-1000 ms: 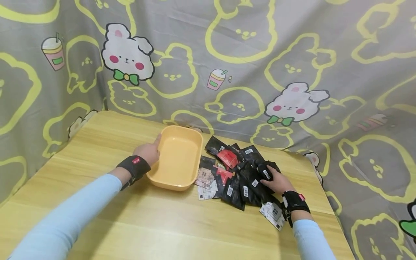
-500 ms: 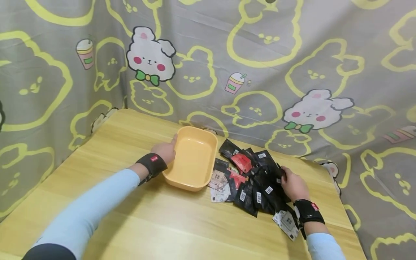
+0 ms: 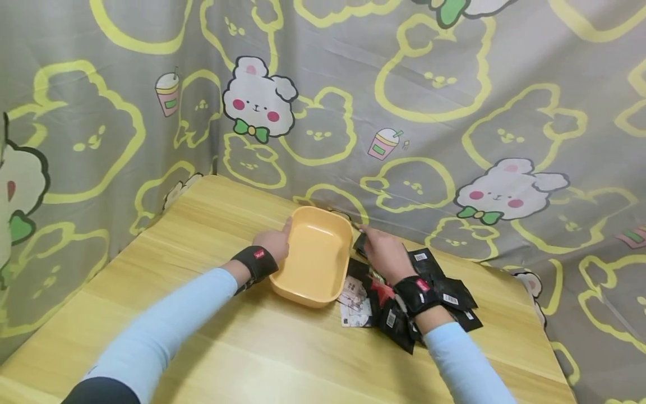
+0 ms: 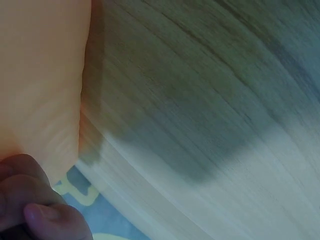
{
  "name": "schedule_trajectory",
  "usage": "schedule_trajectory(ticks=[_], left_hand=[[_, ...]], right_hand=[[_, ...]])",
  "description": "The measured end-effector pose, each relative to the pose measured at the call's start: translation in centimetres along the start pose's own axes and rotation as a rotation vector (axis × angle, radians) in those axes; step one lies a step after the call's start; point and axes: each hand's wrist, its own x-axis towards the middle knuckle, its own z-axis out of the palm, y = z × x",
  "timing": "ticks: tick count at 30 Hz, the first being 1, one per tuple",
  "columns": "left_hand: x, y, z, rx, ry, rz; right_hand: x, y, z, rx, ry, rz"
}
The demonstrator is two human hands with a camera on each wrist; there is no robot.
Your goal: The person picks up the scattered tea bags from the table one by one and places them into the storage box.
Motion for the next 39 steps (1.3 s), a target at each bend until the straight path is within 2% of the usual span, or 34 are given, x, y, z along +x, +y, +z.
schedule_trajectory(ticks=[4,8,13,15,21,24,27,30,34,39], left_hand=[[-0.3,0.3,0.0,0.012,0.015,-0.007],[-0.3,0.2,0.3,0.028,0.035,-0.017],[0.0,0.9,1.3,0.039,0.03,0.002],[0.1,1.1,1.6,0.042,0.021,0.012],[-0.1,1.0,0.7,0.0,-0.009,0.005],[-0.4,0.3,-0.1,-0.019,-0.012,-0.016],[-0.3,-0.2,-0.5,-0.037,-0.017,-0.017],[0.0,-0.7,-0.6,-0.041,-0.009,-0.012],[0.2,-0.9,-0.2,-0.039,0.01,0.004],[0.0,0.0,0.1,-0.03,0.026,0.051]], right_hand=[[2.4,-3.2,2.2,-0.027,-0.038,-0.077],[4.3,-5.4,4.2,-0.075,-0.094,-0.124],[4.6,-5.4,5.9,-0.151,-0.104,-0.162],[4.5,-5.2,6.2,-0.141,-0.147,-0.155],[4.3,-5.3,5.3,-0.017,-0.389,-0.046],[4.6,-5.3,4.3,0.024,-0.39,-0.036],[4.4,-3.8,2.8,0.043,-0.356,-0.014],[3.7,-1.2,1.4,0.045,-0.332,0.035],[1.9,3.4,-0.1,0.047,-0.327,0.165],[-1.7,9.8,-0.7,0.042,-0.326,0.341]])
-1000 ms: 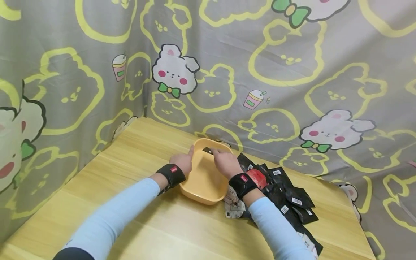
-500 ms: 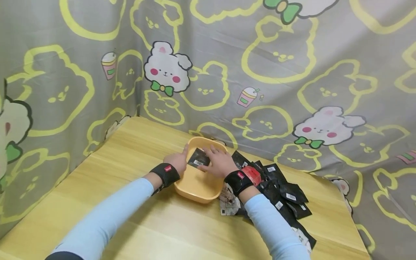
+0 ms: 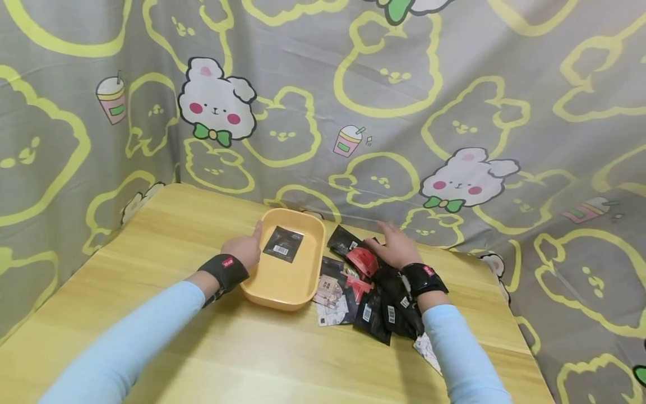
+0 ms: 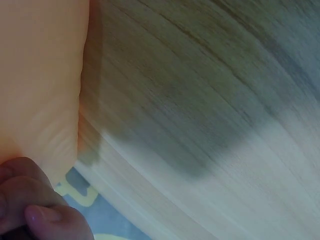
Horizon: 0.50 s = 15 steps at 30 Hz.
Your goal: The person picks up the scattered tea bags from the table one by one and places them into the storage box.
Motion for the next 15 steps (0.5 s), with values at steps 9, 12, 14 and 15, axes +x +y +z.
schedule_trajectory(ticks=[9,12,14,15], left_hand=[[-0.4,-0.5,0.2,-0.012,0.018,-0.021],[-0.3,-0.4,0.3,-0.01,0.014,-0.017],[-0.2,-0.3,0.2,-0.018,0.01,-0.021],[-0.1,-0.2,0.2,-0.023,0.01,-0.023]], right_hand=[[0.1,6.1,3.1,0.046,-0.128,0.166],[0.2,6.8,3.8,0.062,-0.187,0.175],[0.3,7.0,4.0,0.071,-0.207,0.178],[0.4,7.2,4.1,0.072,-0.21,0.175]])
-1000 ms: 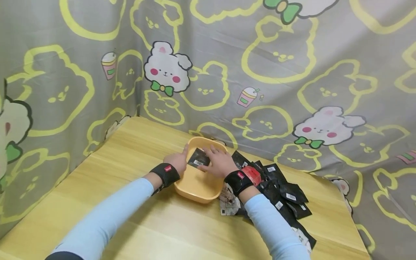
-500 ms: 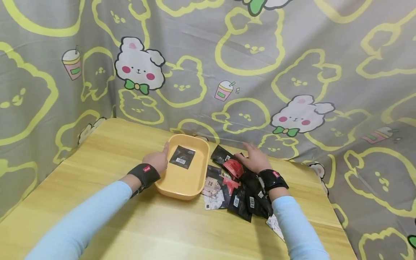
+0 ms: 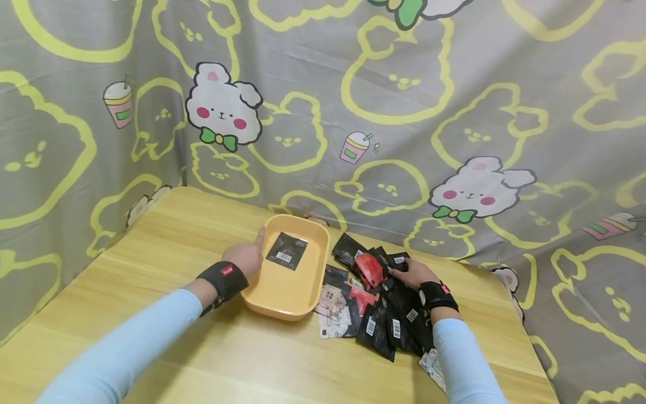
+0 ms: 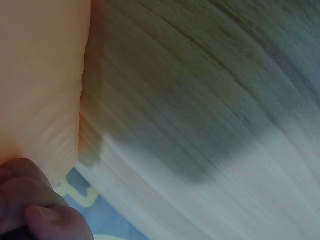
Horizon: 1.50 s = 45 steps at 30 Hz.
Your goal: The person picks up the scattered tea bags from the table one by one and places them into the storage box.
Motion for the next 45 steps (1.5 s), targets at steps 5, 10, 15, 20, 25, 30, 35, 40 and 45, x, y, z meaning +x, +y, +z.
schedule_trajectory(ticks=[5,10,15,20,25,30,35,40,45], left_hand=[[0.1,0.0,0.2,0.011,-0.006,-0.001],[0.2,-0.1,0.3,0.007,-0.013,-0.009],[0.3,-0.1,0.4,-0.015,-0.027,-0.019],[0.4,0.1,0.0,-0.011,-0.046,-0.028],[0.5,0.1,-0.4,0.005,-0.032,-0.029],[0.8,-0.4,-0.3,0.024,-0.004,-0.023],[0.8,-0.4,0.0,0.034,-0.003,-0.032],[0.7,-0.3,0.1,0.049,-0.016,-0.049],[0.2,-0.1,0.1,0.056,-0.017,-0.05]], right_hand=[[0.4,0.3,0.2,-0.007,0.007,-0.001],[0.8,-0.5,0.5,-0.045,0.009,0.025],[0.8,-1.6,1.0,-0.111,0.058,-0.017],[0.9,-2.4,0.5,-0.113,0.161,-0.089],[0.8,-3.7,-0.9,-0.079,0.301,-0.146],[0.1,-6.8,-1.8,-0.038,0.368,-0.201],[-0.7,-10.9,-2.6,-0.057,0.374,-0.298],[-1.2,-15.5,-2.3,-0.103,0.393,-0.414],[-1.7,-19.7,-1.2,-0.177,0.416,-0.503]])
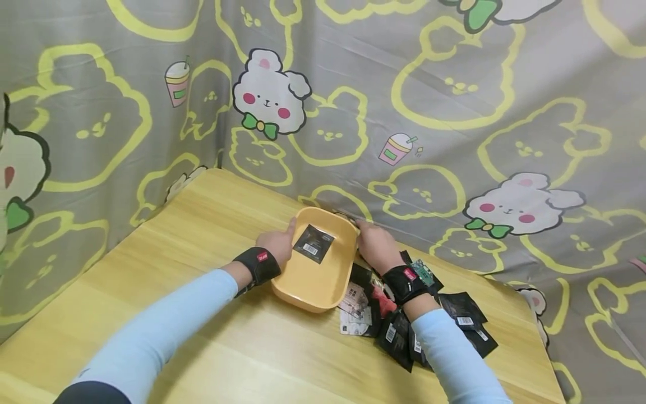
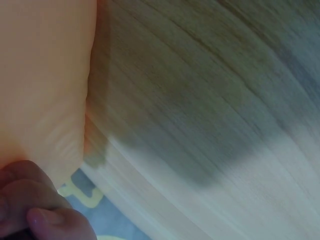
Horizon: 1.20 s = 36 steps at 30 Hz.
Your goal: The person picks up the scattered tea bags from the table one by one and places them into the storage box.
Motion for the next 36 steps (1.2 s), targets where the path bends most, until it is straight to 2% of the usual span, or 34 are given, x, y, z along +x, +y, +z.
schedule_trajectory(ticks=[8,13,17,19,23,27,32,36], left_hand=[[-0.2,0.4,0.0,0.015,0.009,-0.007],[-0.1,0.5,0.3,-0.007,0.006,-0.001],[0.0,0.3,0.4,0.003,0.008,0.013],[0.1,0.1,0.4,0.003,0.016,0.017],[0.2,-0.2,0.2,0.002,0.017,0.006],[0.2,-0.1,-0.1,-0.007,0.006,0.003],[0.1,0.1,-0.4,-0.002,-0.022,0.001],[0.0,0.2,-0.4,-0.011,-0.023,0.003]], right_hand=[[1.7,-4.2,2.3,-0.081,0.008,-0.115],[1.8,-5.4,3.3,-0.075,-0.063,-0.155],[1.7,-5.8,3.2,-0.022,-0.138,-0.163],[1.6,-5.7,2.9,-0.003,-0.143,-0.164],[1.1,-4.4,2.1,0.002,-0.077,-0.161],[0.1,-1.9,1.2,0.015,-0.018,-0.088],[-2.0,1.8,0.2,0.052,-0.033,0.034],[-4.0,4.7,0.3,0.068,-0.08,0.148]])
